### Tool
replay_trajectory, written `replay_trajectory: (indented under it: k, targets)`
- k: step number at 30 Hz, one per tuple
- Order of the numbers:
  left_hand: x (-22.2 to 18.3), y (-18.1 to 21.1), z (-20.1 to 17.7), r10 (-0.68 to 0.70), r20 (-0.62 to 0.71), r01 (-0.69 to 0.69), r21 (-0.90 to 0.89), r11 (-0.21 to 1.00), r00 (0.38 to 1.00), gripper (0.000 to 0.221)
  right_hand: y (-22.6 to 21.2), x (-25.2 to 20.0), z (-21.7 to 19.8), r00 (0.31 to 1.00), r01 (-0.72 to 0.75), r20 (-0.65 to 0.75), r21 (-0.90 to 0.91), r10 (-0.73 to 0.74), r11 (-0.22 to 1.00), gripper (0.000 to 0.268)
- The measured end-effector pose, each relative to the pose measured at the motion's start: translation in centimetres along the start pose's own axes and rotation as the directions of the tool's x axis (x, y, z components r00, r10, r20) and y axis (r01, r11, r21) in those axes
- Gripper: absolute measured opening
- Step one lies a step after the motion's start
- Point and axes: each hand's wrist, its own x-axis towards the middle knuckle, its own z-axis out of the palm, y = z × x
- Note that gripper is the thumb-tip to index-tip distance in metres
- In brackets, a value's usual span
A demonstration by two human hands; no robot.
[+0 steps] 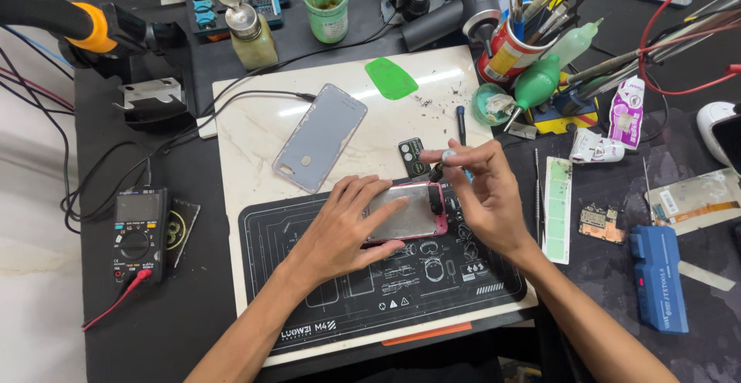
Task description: The person disassembles a pink mobile phone by removing the back cover and using a screwdriver to remove internal screws.
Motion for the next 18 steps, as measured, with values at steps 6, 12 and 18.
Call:
replay_trajectory:
  k: [6, 12, 18]
  targets:
    - [-0.1, 0.0, -0.1, 0.006, 0.006, -0.006, 0.004, 1.000, 1.000, 0.065, 0.8, -0.1, 0.3, 0.998, 0.010, -0.059, 0.078, -0.005, 0.997, 0.028]
    - [-0.1, 0.1, -0.3, 0.003, 0.008, -0.004, 0.010, 1.000, 1.000, 0.065, 0.2, -0.3, 0.7, 0.996, 0.084, -0.007, 0.043, -0.084, 0.995, 0.035]
    - [-0.1, 0.1, -0.2, -0.002, 0.005, 0.002, -0.002, 1.000, 1.000, 0.064, -0.3, -0.1, 0.0, 0.999, -0.026, 0.019, -0.061, 0.027, 0.998, 0.025]
